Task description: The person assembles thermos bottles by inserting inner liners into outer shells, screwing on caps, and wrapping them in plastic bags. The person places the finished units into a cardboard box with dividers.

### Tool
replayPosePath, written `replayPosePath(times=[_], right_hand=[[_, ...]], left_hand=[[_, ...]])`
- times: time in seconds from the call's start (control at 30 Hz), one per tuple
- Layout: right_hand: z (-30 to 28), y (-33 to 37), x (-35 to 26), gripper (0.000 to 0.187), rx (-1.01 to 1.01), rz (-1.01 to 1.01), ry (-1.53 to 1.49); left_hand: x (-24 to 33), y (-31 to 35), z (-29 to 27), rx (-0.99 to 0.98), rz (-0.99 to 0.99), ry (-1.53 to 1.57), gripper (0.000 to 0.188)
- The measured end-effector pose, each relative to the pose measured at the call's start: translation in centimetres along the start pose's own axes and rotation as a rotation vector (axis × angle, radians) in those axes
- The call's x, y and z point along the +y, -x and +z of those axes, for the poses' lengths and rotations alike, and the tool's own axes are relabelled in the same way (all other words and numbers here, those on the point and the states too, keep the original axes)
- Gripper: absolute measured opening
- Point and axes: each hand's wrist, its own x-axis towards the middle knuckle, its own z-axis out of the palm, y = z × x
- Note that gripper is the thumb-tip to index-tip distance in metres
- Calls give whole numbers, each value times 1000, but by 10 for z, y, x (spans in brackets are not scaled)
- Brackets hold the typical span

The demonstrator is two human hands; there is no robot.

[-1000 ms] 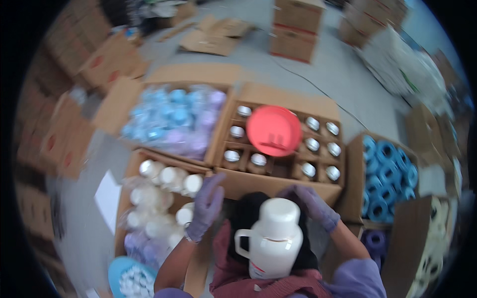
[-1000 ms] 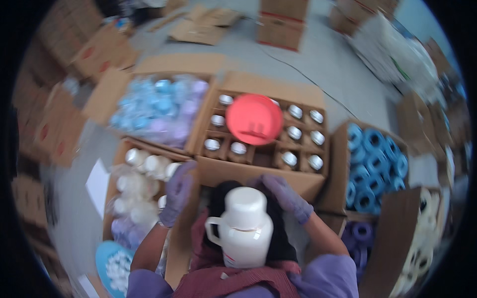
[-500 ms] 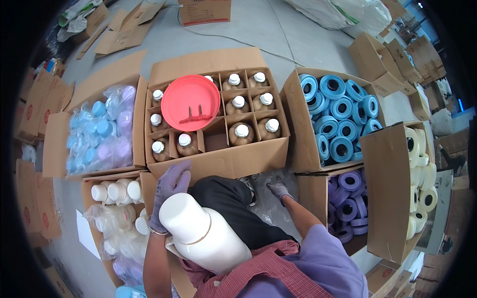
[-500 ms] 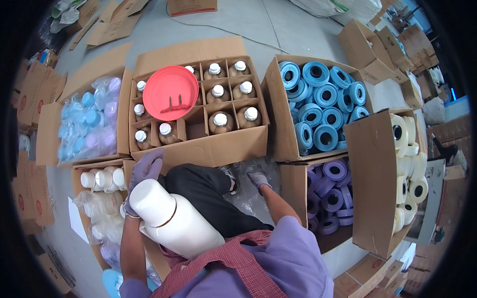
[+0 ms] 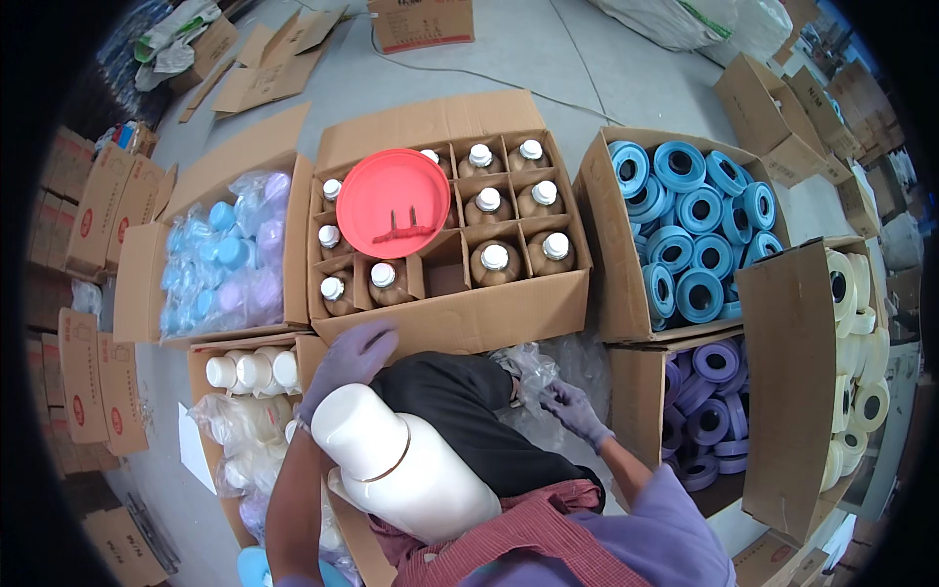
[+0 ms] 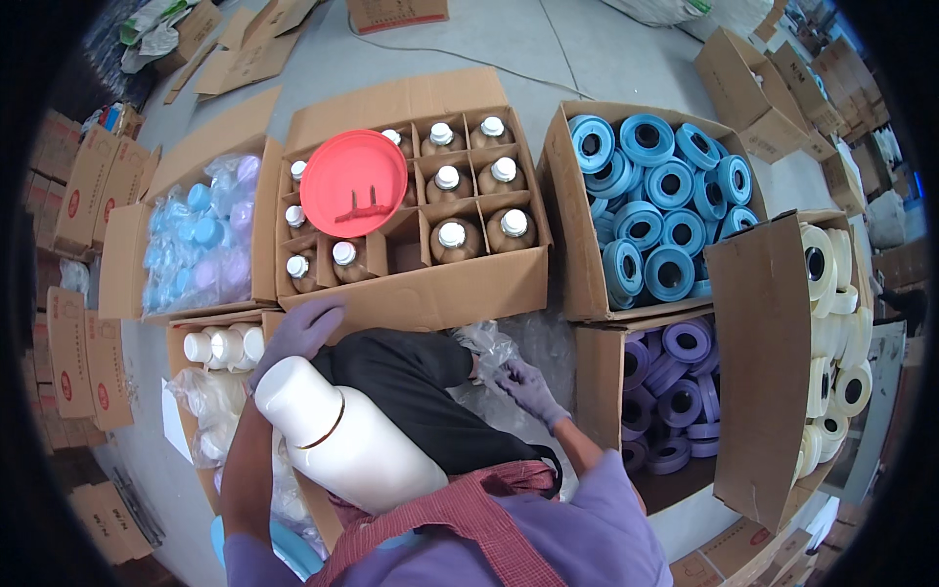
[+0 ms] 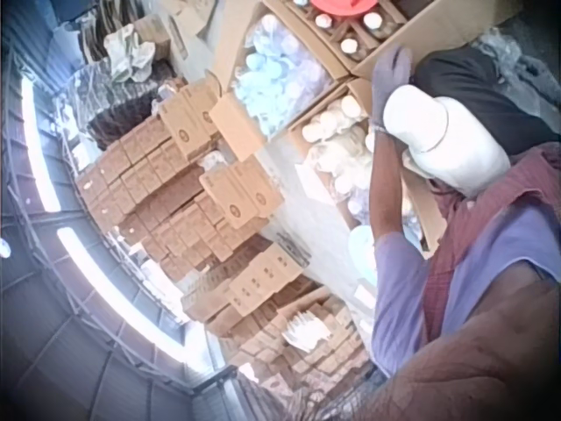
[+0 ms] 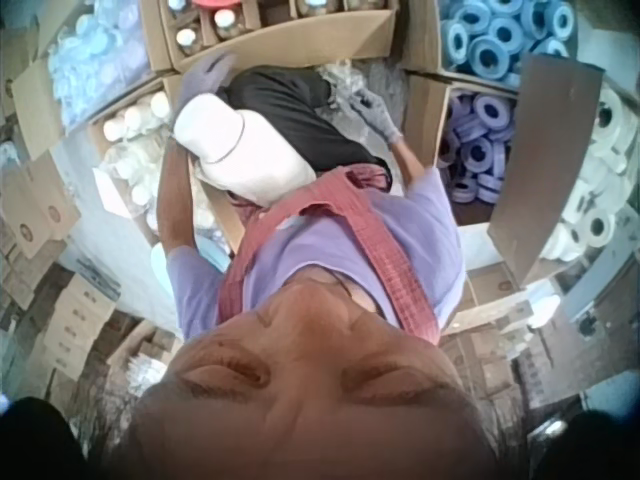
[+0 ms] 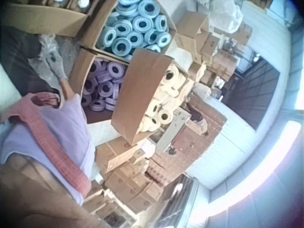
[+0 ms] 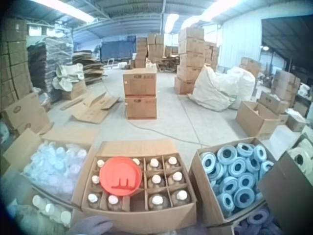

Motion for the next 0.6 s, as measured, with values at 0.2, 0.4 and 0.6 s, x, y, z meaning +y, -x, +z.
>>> replayPosePath(times=[0.2, 0.4, 0.6], right_hand=[[-13, 36, -159, 22, 126, -787, -47], [-6, 2, -234, 26, 266, -1087, 235], [-17, -10, -266, 31, 145, -540, -846]], left_hand=[[12, -41, 27, -448, 74, 576, 77], [27, -34, 16, -225, 159, 937, 55], [-3, -23, -29, 471, 1, 1089, 30]])
